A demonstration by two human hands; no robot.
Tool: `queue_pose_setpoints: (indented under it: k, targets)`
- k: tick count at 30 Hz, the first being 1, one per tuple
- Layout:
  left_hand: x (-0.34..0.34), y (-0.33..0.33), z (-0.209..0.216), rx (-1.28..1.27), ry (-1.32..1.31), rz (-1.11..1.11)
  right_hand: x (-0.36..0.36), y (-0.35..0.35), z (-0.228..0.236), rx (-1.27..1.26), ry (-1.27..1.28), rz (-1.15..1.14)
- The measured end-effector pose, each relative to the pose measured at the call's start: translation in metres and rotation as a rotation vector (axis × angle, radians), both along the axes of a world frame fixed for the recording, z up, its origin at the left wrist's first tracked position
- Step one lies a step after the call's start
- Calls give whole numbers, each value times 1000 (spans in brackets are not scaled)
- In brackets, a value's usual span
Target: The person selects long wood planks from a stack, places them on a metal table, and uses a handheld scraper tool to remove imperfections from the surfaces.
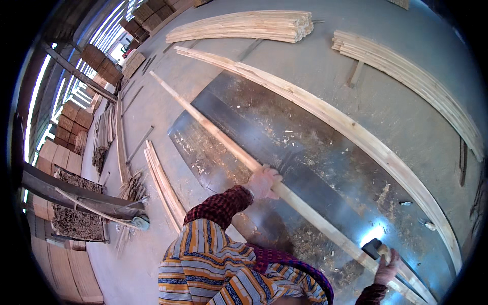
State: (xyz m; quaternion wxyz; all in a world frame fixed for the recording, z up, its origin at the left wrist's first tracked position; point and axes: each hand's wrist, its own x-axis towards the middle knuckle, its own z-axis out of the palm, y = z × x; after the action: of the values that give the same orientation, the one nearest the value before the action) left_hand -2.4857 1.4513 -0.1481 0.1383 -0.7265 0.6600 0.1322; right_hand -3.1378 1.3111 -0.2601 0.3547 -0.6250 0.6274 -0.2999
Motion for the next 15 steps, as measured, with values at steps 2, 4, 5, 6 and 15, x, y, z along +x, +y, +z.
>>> queue_pose_setpoints:
  k: [2,4,5,6,15]
  targets:
    - [-10,28,4,74,-32,-6,24,35,11,72,90,121]
    - [-16,56,-1,-1,-20,33,73,63,51,54,311,304]
    - [-15,65,-4,-39,-13,48,99,69,83,31,462,457]
    - [-16,72,-5,-43,-25,36,108,79,102,11,618,605]
    - [1,113,2,-80,54,-8,120,131,89,-3,813,551]
